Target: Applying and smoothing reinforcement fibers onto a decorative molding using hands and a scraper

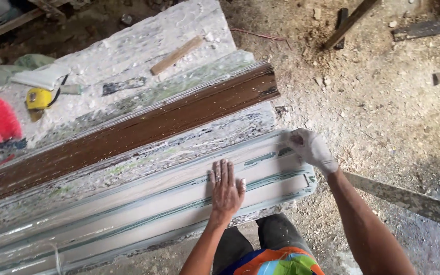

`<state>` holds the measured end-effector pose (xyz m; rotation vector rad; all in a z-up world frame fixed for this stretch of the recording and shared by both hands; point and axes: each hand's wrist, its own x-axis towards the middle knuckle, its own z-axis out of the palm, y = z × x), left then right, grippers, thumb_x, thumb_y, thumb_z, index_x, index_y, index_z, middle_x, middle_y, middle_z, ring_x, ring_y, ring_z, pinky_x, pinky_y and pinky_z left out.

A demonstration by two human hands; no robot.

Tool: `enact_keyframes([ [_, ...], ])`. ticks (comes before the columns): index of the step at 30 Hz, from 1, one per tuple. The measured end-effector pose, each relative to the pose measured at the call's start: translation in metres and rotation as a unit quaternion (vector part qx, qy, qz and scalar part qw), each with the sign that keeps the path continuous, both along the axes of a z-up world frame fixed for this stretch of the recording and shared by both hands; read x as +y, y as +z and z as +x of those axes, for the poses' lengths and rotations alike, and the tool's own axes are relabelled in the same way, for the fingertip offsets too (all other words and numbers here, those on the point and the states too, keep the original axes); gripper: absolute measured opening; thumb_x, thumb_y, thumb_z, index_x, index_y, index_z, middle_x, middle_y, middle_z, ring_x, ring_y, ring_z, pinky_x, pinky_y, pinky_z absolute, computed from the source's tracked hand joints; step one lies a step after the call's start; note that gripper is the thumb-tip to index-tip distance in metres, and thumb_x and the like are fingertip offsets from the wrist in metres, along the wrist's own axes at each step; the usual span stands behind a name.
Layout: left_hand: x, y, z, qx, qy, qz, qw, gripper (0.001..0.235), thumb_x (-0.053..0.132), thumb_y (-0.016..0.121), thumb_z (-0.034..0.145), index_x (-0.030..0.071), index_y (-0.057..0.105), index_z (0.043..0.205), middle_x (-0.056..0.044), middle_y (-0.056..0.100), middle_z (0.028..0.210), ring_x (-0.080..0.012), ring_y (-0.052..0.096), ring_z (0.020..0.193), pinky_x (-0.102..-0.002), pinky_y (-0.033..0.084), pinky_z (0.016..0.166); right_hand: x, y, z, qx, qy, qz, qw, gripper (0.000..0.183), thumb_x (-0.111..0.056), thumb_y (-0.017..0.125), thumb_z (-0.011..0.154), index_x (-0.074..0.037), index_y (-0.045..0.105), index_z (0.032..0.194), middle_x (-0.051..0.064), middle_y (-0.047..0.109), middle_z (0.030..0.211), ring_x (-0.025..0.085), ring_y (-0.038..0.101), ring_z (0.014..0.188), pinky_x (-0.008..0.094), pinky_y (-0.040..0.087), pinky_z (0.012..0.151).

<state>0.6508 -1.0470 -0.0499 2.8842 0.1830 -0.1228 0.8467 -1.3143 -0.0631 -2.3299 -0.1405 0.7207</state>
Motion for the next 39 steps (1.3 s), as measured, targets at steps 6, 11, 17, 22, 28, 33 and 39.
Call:
enact_keyframes([
  [6,-0.05,-0.01,0.036,-0.031,-0.048,-0.023,0.998,0.073,0.055,0.028,0.104,0.004,0.038,0.155,-0.024,0.033,0.163,-0.0375,0.021,0.154,-0.053,0.004,0.124,0.012,0.048,-0.034,-0.331,-0.209,-0.058,0.918,0.036,-0.028,0.057,0.108,-0.007,0.059,0.138,0.013,0.062,0.119,0.028,0.064,0.11,0.038,0.055,0.092],
  [11,-0.064,0.0,0.049,-0.09,-0.097,-0.013,0.991,0.071,0.046,0.047,0.095,0.003,0.045,0.152,-0.022,0.041,0.16,-0.0369,0.031,0.152,-0.051,0.015,0.124,0.028,0.021,-0.092,-0.257,0.089,-0.05,0.961,0.056,-0.042,0.052,0.101,-0.003,0.054,0.142,0.025,0.055,0.139,0.039,0.046,0.138,0.051,0.03,0.119],
  [17,-0.05,-0.004,0.045,-0.092,-0.106,-0.015,0.99,0.066,0.04,0.046,0.095,0.005,0.046,0.151,-0.02,0.044,0.158,-0.0354,0.034,0.151,-0.051,0.016,0.124,0.044,0.018,-0.083,-0.325,0.218,-0.135,0.911,0.075,-0.059,0.038,0.102,-0.004,0.042,0.153,0.023,0.037,0.162,0.037,0.027,0.155,0.053,0.018,0.126],
  [22,-0.047,-0.007,0.042,-0.147,-0.106,-0.043,0.982,0.059,0.039,0.043,0.099,0.004,0.055,0.145,-0.02,0.052,0.151,-0.036,0.042,0.147,-0.049,0.023,0.123,0.037,0.022,-0.084,-0.33,0.231,-0.174,0.898,0.073,-0.059,0.039,0.101,-0.008,0.042,0.154,0.019,0.035,0.165,0.033,0.026,0.156,0.051,0.019,0.127],
  [28,-0.048,-0.008,0.069,-0.161,-0.08,-0.046,0.983,0.06,0.04,0.04,0.101,0.002,0.055,0.144,-0.022,0.049,0.154,-0.0387,0.038,0.148,-0.05,0.018,0.124,0.028,0.009,-0.09,-0.289,0.016,-0.213,0.933,0.081,-0.06,0.027,0.104,-0.005,0.027,0.163,0.024,0.028,0.167,0.039,0.02,0.156,0.054,0.01,0.127],
  [33,-0.067,0.02,0.125,-0.004,-0.12,-0.088,0.989,0.067,0.038,0.045,0.094,0.005,0.048,0.152,-0.022,0.038,0.162,-0.0412,0.024,0.155,-0.057,0.012,0.125,0.043,0.021,-0.076,-0.11,-0.049,-0.261,0.958,0.085,-0.07,0.019,0.105,-0.009,0.026,0.163,0.033,0.016,0.168,0.051,0.005,0.157,0.065,0.005,0.123],
  [39,-0.072,0.032,0.129,0.017,-0.207,-0.065,0.976,0.062,0.038,0.046,0.092,0.017,0.051,0.151,-0.018,0.033,0.167,-0.0405,0.02,0.157,-0.057,0.011,0.126,0.041,0.049,-0.05,-0.119,0.001,-0.222,0.968,0.066,-0.06,0.023,0.106,-0.029,0.029,0.163,0.03,0.01,0.169,0.052,-0.001,0.156,0.066,0.007,0.122],
])
